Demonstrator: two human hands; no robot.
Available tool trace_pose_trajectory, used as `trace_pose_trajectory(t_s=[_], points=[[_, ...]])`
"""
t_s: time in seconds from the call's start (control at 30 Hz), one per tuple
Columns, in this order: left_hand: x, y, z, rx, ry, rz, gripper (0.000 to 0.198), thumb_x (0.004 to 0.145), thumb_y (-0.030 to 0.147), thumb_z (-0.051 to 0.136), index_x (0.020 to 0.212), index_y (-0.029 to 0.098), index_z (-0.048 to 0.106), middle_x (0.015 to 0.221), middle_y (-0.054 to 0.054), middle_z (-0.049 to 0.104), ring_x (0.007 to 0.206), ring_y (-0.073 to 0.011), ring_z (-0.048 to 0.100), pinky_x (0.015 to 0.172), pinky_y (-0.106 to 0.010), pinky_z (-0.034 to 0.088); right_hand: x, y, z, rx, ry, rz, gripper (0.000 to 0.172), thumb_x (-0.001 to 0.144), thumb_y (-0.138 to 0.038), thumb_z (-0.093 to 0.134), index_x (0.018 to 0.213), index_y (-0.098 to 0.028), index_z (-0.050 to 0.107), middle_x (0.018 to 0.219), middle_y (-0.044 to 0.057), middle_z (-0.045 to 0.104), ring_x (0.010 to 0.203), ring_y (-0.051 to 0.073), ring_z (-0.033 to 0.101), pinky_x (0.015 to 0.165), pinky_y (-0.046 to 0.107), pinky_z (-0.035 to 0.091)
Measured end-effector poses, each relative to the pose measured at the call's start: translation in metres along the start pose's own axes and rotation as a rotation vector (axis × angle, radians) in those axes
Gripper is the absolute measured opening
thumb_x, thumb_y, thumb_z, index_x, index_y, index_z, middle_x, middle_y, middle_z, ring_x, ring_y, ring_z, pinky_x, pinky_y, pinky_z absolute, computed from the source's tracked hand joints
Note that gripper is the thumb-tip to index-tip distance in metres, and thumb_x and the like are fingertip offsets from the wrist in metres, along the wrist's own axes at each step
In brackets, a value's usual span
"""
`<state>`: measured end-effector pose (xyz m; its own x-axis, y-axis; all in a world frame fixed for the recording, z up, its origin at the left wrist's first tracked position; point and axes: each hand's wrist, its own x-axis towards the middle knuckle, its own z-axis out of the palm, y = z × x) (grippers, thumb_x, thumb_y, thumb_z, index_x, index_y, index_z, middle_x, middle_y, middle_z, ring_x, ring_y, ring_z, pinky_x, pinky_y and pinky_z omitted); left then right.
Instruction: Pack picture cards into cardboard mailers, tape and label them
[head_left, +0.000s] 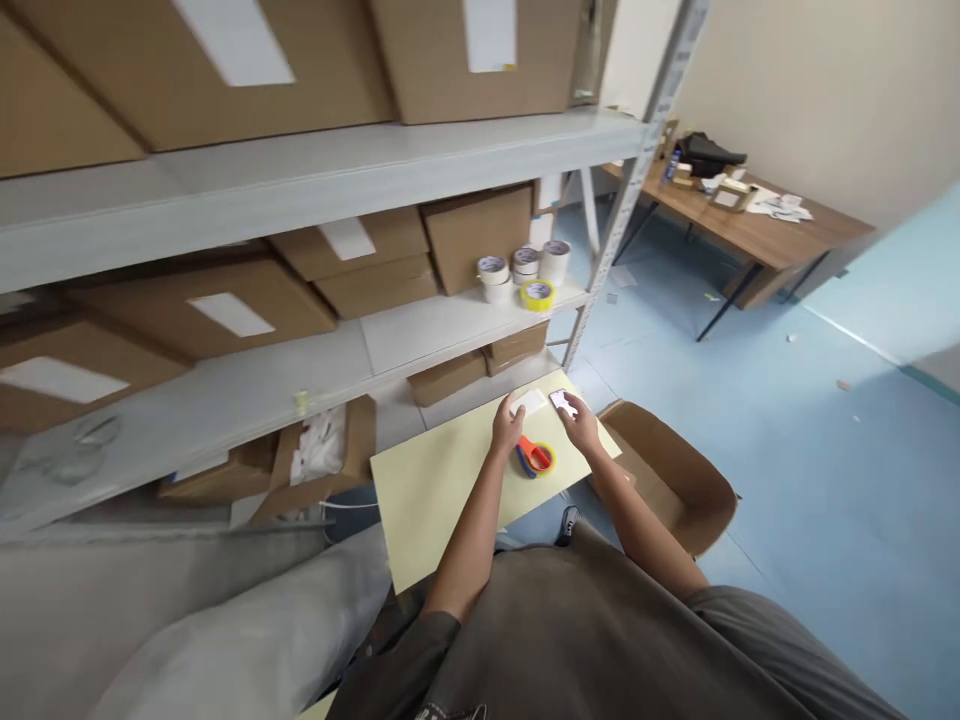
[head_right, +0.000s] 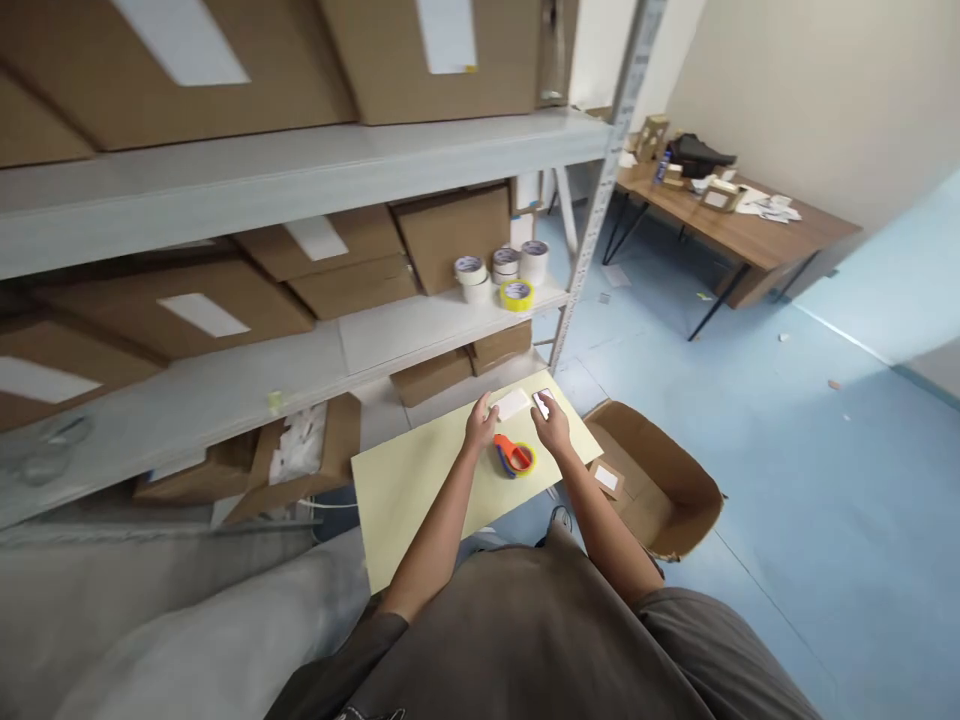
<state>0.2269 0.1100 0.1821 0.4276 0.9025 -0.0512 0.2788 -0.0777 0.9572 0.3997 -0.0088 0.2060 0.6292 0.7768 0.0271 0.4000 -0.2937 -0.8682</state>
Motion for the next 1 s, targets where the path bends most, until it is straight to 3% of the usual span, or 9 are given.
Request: trace_pose_trajectory(t_s=[0.17,0.23,0.33,0.43,0.53,0.73,0.9,1.0], points=[[-0.031,-0.035,-0.085,-0.024,0.093,-0.031,0.056,0.1,0.046,0.06,0.153,0.026,0.055,0.165,-0.01,0.05,0.154,-0.0277,0.044,0.126,-0.046,0.037,-0.02,-0.047,0.059,-0.051,-0.076,-0.134,0.052,0.097,-0.045,0.056,0.144,-0.024,0.063,0.148,0.013,0.065,0.137,0.031,0.06,0.113,0.053,0.051],[-0.042,-0.045,-0.106,-0.032,0.115,-0.051,0.056,0.101,0.045,0.06,0.153,0.025,0.055,0.165,-0.011,0.049,0.155,-0.0274,0.044,0.127,-0.046,0.037,-0.029,-0.062,0.072,-0.066,-0.103,-0.174,0.052,0.098,-0.044,0.055,0.145,-0.024,0.063,0.148,0.012,0.065,0.137,0.031,0.06,0.114,0.053,0.05],[-0.055,-0.052,-0.118,-0.045,0.142,-0.062,0.055,0.102,0.045,0.058,0.153,0.026,0.055,0.165,-0.011,0.049,0.155,-0.0267,0.044,0.127,-0.046,0.036,-0.039,-0.078,0.078,-0.108,-0.129,-0.222,0.051,0.099,-0.041,0.055,0.146,-0.025,0.062,0.148,0.012,0.066,0.138,0.03,0.059,0.117,0.052,0.048],[-0.065,-0.054,-0.111,-0.048,0.16,-0.049,0.052,0.103,0.045,0.057,0.152,0.027,0.056,0.164,-0.01,0.051,0.154,-0.0262,0.045,0.127,-0.046,0.036,-0.044,-0.078,0.075,-0.15,-0.155,-0.233,0.051,0.099,-0.039,0.056,0.148,-0.024,0.062,0.147,0.013,0.066,0.14,0.03,0.057,0.118,0.051,0.046],[-0.073,-0.058,-0.092,-0.039,0.165,-0.068,0.049,0.103,0.042,0.057,0.15,0.028,0.057,0.162,-0.009,0.053,0.153,-0.0255,0.046,0.127,-0.045,0.036,-0.045,-0.059,0.071,-0.186,-0.185,-0.22,0.05,0.099,-0.038,0.057,0.147,-0.024,0.062,0.146,0.013,0.066,0.141,0.03,0.056,0.12,0.05,0.045],[-0.092,-0.09,-0.042,0.019,0.184,-0.2,0.047,0.099,0.031,0.062,0.146,0.026,0.06,0.157,-0.011,0.057,0.148,-0.0263,0.051,0.121,-0.045,0.044,-0.04,0.018,0.082,-0.338,-0.308,-0.044,0.049,0.096,-0.031,0.06,0.143,-0.018,0.064,0.148,0.014,0.065,0.137,0.029,0.06,0.114,0.042,0.049],[-0.116,-0.123,-0.006,0.065,0.204,-0.327,0.045,0.097,0.027,0.062,0.142,0.025,0.064,0.152,-0.013,0.061,0.137,-0.0279,0.061,0.108,-0.042,0.056,-0.044,0.077,0.111,-0.517,-0.563,0.101,0.036,0.099,-0.027,0.059,0.132,-0.014,0.069,0.134,0.017,0.071,0.126,0.028,0.066,0.105,0.033,0.049],[-0.126,-0.136,0.008,0.093,0.243,-0.384,0.043,0.098,0.028,0.062,0.141,0.025,0.065,0.15,-0.013,0.063,0.13,-0.0271,0.065,0.102,-0.04,0.059,-0.053,0.101,0.129,-0.601,-0.675,0.175,0.038,0.101,-0.03,0.059,0.133,-0.01,0.066,0.136,0.021,0.069,0.128,0.031,0.064,0.106,0.035,0.047]])
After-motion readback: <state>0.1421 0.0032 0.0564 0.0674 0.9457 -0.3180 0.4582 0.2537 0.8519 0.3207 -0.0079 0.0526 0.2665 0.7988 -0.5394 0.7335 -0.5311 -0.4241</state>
